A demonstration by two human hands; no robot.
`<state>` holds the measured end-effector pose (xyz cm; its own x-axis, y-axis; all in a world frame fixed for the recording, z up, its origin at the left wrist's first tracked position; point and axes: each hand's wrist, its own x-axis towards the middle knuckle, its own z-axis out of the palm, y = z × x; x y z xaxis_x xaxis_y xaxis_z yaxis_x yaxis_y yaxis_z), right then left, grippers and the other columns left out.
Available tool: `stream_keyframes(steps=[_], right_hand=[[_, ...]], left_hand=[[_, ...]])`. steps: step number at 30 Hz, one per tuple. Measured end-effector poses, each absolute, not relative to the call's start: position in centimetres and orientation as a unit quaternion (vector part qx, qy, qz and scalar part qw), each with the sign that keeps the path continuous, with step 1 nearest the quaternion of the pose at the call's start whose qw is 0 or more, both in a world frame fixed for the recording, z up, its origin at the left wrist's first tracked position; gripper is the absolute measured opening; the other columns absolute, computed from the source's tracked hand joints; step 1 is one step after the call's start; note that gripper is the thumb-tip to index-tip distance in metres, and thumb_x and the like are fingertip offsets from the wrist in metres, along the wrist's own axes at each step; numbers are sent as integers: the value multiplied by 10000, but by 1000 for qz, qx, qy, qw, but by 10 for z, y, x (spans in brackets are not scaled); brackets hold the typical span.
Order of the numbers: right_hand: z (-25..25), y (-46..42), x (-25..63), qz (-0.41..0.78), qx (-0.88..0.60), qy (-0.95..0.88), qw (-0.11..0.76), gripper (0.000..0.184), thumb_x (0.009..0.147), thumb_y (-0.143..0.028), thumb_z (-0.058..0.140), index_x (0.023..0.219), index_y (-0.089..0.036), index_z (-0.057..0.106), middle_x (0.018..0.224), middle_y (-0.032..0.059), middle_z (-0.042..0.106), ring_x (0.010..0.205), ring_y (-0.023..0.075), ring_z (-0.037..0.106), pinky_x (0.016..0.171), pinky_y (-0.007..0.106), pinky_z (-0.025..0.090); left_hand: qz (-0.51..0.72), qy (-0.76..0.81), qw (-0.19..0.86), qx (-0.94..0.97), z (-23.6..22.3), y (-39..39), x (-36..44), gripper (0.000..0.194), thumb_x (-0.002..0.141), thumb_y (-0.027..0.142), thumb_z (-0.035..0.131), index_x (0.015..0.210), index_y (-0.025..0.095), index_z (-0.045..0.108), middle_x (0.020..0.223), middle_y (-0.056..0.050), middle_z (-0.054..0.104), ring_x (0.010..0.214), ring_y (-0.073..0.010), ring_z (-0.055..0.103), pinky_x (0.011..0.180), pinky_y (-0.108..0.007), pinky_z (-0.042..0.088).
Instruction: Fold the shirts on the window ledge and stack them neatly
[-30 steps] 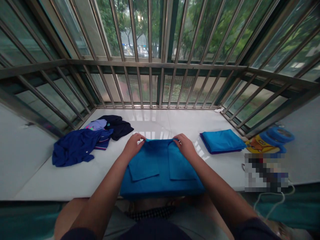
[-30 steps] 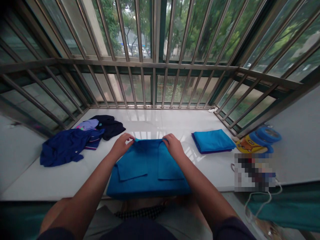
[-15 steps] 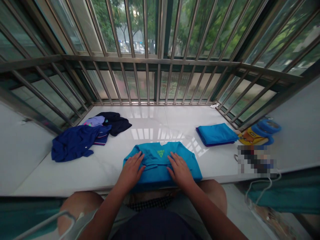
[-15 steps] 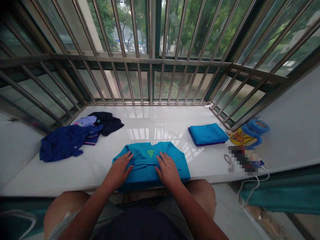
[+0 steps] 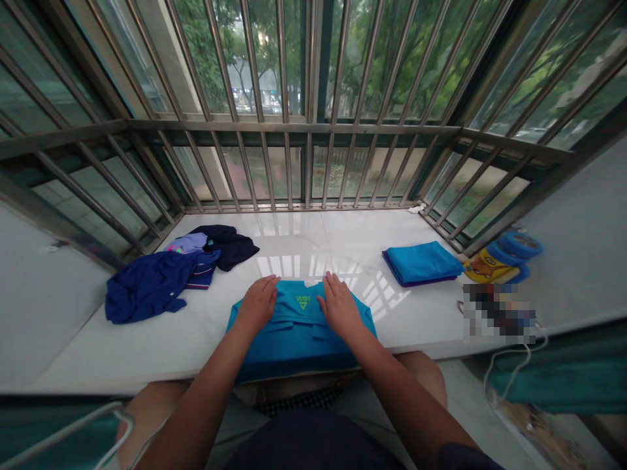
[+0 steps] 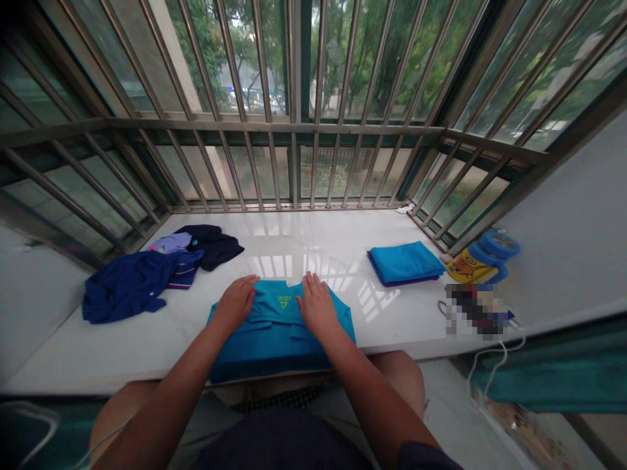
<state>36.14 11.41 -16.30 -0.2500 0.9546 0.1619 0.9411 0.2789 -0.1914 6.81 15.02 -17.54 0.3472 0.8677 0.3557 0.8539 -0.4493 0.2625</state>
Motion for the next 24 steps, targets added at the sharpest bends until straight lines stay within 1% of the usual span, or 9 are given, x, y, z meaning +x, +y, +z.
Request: stream_keyframes(steps=[3,6,8,10,13,15,17,20,24], right_hand=[[-173,119,358,45,-596,-797,78,675,1132,-424,376,1723,-97,364,1812,161,233,1690,336,228,1358,576,232],[-182,118,372,68,-632,-771,34,668,1140,-423,351,1734,-117,341,1814,159,229,1692,327,222,1357,587,214],[-181,122,386,72,-649,-758,19,653,1148,-421,335,1735,-135,339,1818,155,231,1694,335,207,1349,630,190],[-175,130,398,70,-666,-743,22,617,1155,-409,329,1715,-153,375,1804,169,287,1677,356,246,1330,671,175],[-162,151,408,90,-677,-730,29,549,1135,-404,452,1621,-154,505,1686,216,489,1546,351,460,1288,569,299],[-155,167,412,116,-674,-729,19,488,1070,-405,621,1495,-165,628,1517,206,646,1391,325,600,1177,441,432],[-150,183,413,135,-672,-728,9,380,1000,-376,737,1331,-191,736,1316,157,757,1241,301,682,1037,355,499],[-143,205,415,144,-677,-721,22,216,991,-314,747,1167,-200,803,1147,110,799,1114,267,718,933,302,500],[-121,228,416,116,-688,-711,89,263,1053,-296,650,1247,-170,775,1211,135,750,1100,243,693,940,299,484]], left_hand=[[138,515,41,845,-187,156,84,586,1125,425,390,1657,196,483,1710,-140,503,1606,-308,442,1330,-557,342],[67,554,57,828,-202,154,72,659,1113,489,404,1705,197,408,1779,-144,379,1659,-332,343,1344,-600,277],[55,582,60,809,-204,156,56,644,1123,458,359,1705,186,404,1784,-150,365,1667,-334,324,1342,-622,256],[54,604,61,793,-198,164,43,611,1124,395,333,1684,174,438,1747,-170,435,1641,-343,371,1329,-638,260],[46,604,90,791,-179,189,32,544,1063,384,500,1559,184,600,1595,-200,612,1499,-371,546,1278,-597,346],[35,586,123,800,-166,210,29,454,952,399,684,1357,204,750,1381,-177,749,1307,-358,678,1164,-495,472],[30,572,148,806,-156,230,26,299,851,381,786,1098,218,829,1103,-119,818,1080,-313,748,978,-384,548],[51,571,153,805,-145,255,23,149,820,346,791,883,214,817,859,-64,778,857,-254,730,788,-315,528],[120,583,121,794,-126,275,23,197,886,331,713,985,193,812,922,-78,733,866,-239,684,768,-314,507]])
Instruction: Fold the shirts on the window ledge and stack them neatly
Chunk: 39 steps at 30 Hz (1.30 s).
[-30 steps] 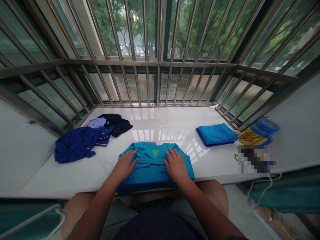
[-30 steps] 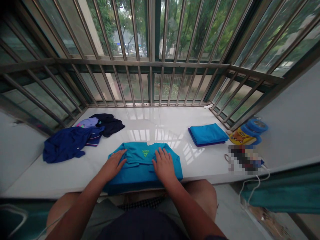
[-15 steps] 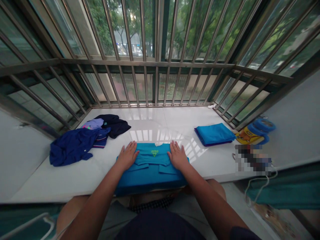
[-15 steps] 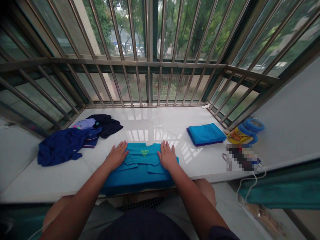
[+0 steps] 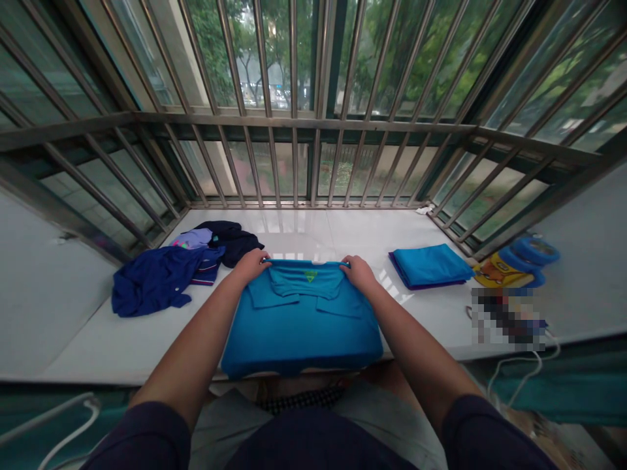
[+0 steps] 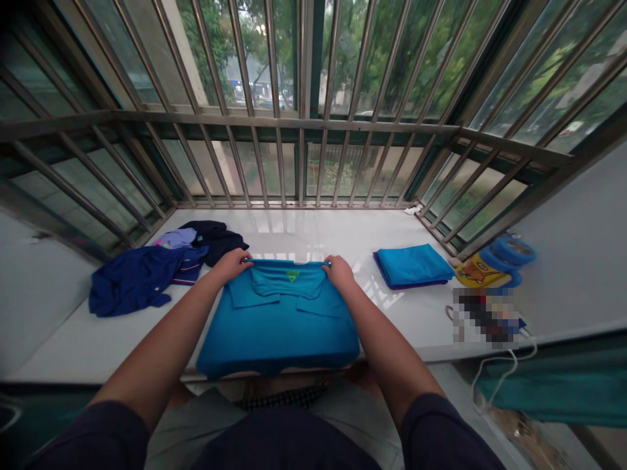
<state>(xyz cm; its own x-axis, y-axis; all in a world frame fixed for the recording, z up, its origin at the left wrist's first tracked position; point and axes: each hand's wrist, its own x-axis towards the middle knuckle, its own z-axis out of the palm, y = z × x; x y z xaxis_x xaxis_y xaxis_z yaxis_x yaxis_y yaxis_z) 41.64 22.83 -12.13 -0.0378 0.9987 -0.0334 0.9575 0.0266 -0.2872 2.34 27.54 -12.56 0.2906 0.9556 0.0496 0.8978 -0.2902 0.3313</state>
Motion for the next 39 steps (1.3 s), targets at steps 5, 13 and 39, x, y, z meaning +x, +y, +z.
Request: stream_keyframes(steps=[5,13,39], right_hand=[[-93,218,425,85,-646,-735,185,282,1085,-251,561,1291,-183,741,1264,124,690,1186,231,645,1055,311,474],[-158,47,439,72,-501,-853,126,292,1033,-220,624,1272,-266,785,1249,105,746,1128,289,677,981,414,546],[-160,86,467,122,-778,-607,103,384,1088,-394,595,1392,-161,581,982,92,789,878,254,754,740,302,460]], left_hand=[[232,570,79,785,-109,253,18,256,979,298,607,1126,195,791,1066,-101,703,1012,-255,676,928,-370,541],[208,529,65,820,-185,79,-25,272,1020,354,595,1175,322,817,1097,-84,736,998,-276,704,884,-423,604],[300,547,47,780,-230,46,20,487,972,593,706,1323,258,689,1394,-165,682,1299,-386,664,1125,-597,568]])
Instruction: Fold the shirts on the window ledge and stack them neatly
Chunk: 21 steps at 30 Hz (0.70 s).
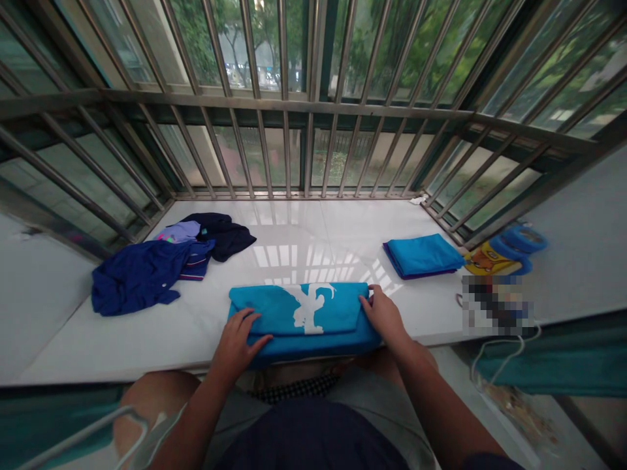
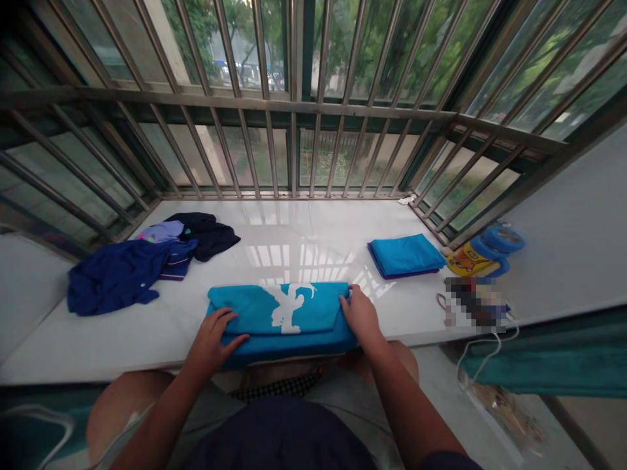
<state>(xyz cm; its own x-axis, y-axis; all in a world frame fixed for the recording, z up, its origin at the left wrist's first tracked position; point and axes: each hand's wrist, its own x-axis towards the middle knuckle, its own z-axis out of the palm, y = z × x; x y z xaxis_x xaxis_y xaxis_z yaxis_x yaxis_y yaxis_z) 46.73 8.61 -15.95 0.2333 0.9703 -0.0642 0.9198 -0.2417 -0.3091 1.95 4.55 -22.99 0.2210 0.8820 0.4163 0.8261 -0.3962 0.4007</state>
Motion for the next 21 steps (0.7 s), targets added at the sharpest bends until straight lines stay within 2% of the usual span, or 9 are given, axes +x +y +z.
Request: stream_keyframes(steps=[3,7,9,11,17,21], right_hand=[[-162,94,466,140,-776,-602,122,279,1081,-300,591,1338,-194,608,995,61,792,874,228,754,711,285,425],[-160,105,465,107,-779,-606,122,191,1089,-269,538,1203,-194,672,1081,106,800,948,241,757,751,302,435],[-159,107,463,109,-788,-598,98,225,1091,-344,564,1182,-175,682,1061,135,799,957,268,760,756,317,445],[-159,107,460,121,-792,-593,84,298,1081,-392,597,1245,-155,670,1043,145,799,962,287,764,762,327,459],[-157,109,454,81,-773,-617,121,269,1095,-300,541,1274,-152,677,1239,172,763,1120,292,737,889,335,494],[-159,114,456,58,-769,-624,128,269,1111,-312,511,1258,-164,679,1250,167,748,1126,282,720,914,333,497]], left_hand=[[304,543,53,781,-229,48,19,509,954,596,733,1327,254,680,1451,-169,649,1340,-394,639,1143,-600,557],[304,543,55,781,-227,48,19,493,956,572,746,1326,253,671,1457,-166,651,1349,-393,635,1152,-608,549],[299,548,54,779,-227,47,20,489,958,564,747,1327,252,673,1444,-163,661,1336,-388,644,1149,-607,551],[294,551,50,779,-227,47,20,486,955,561,752,1321,249,683,1422,-161,675,1316,-383,656,1141,-602,556],[288,547,46,784,-227,46,19,453,954,524,765,1301,239,706,1386,-165,695,1283,-375,671,1111,-581,577],[278,547,53,788,-229,44,19,437,964,534,748,1287,241,719,1331,-154,724,1244,-369,692,1075,-575,593]])
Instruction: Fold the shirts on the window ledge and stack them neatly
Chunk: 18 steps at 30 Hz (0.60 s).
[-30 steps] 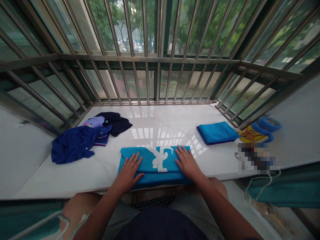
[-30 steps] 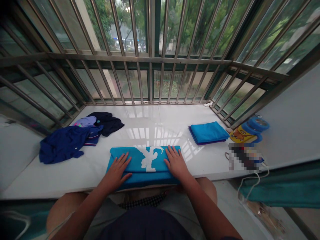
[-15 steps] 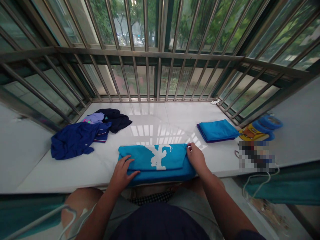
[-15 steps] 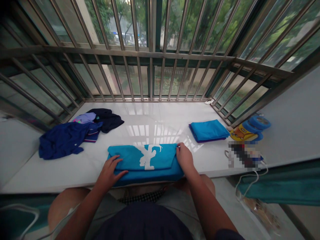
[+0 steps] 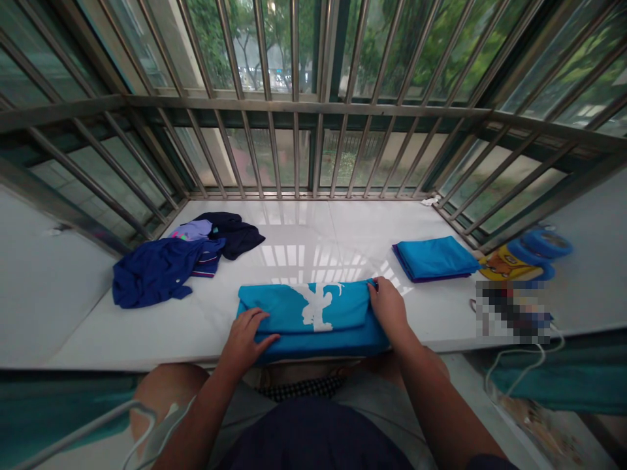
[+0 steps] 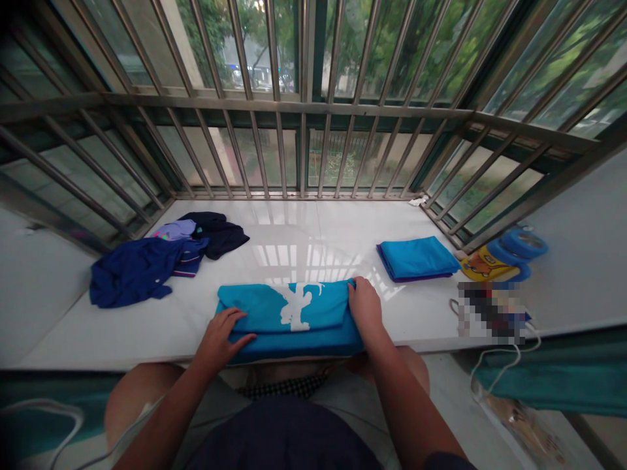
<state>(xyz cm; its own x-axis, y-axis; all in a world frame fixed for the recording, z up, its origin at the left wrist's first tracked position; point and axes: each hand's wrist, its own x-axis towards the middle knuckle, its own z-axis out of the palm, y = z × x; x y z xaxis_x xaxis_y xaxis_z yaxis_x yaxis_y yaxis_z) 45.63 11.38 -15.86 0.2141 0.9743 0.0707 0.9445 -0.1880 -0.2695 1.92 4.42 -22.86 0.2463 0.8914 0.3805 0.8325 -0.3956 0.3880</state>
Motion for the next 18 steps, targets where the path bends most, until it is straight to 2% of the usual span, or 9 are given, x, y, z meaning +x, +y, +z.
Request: stream_keyframes(steps=[4,7,9,11,13,15,18], right_hand=[[-163,115,460,34,-788,-609,79,307,1084,-337,559,1281,-127,666,1191,201,738,1063,315,710,890,373,514],[-161,119,462,-13,-745,-658,104,363,1088,-353,536,1360,-140,646,1296,211,704,1176,341,667,976,416,517],[-156,125,461,11,-676,-730,104,414,1075,-341,566,1439,-153,618,1400,200,676,1288,342,626,1074,433,490],[-151,133,459,64,-615,-783,65,538,1027,-331,665,1523,-142,572,1485,205,642,1364,346,592,1138,434,452],[-146,142,456,117,-589,-799,8,604,976,-326,754,1527,-147,582,1467,199,663,1346,350,609,1103,415,464],[-142,152,454,154,-584,-796,-32,472,948,-318,799,1390,-190,693,1316,144,748,1216,325,678,982,361,495],[-133,169,454,163,-576,-800,-42,213,918,-290,837,1115,-229,788,1093,69,788,1051,269,719,856,290,472]], left_hand=[[266,549,72,789,-224,45,20,410,980,563,708,1238,246,742,1281,-138,753,1199,-363,709,1033,-565,600],[273,548,82,786,-208,60,16,354,1056,511,582,1196,233,751,1233,-131,773,1172,-330,716,1055,-523,581],[269,553,79,785,-194,81,12,361,1091,437,496,1244,222,742,1284,-136,770,1223,-315,700,1118,-503,539],[231,571,72,785,-180,108,6,392,1062,413,532,1349,213,709,1416,-156,728,1346,-337,646,1200,-526,464],[151,597,92,783,-169,137,2,479,966,434,672,1392,217,689,1464,-173,703,1403,-382,604,1230,-571,403],[56,600,149,784,-159,164,0,478,836,437,800,1259,223,742,1320,-160,769,1282,-396,668,1143,-543,457],[-8,567,214,796,-146,198,3,287,715,405,873,909,226,760,988,-84,804,972,-324,731,880,-382,522]])
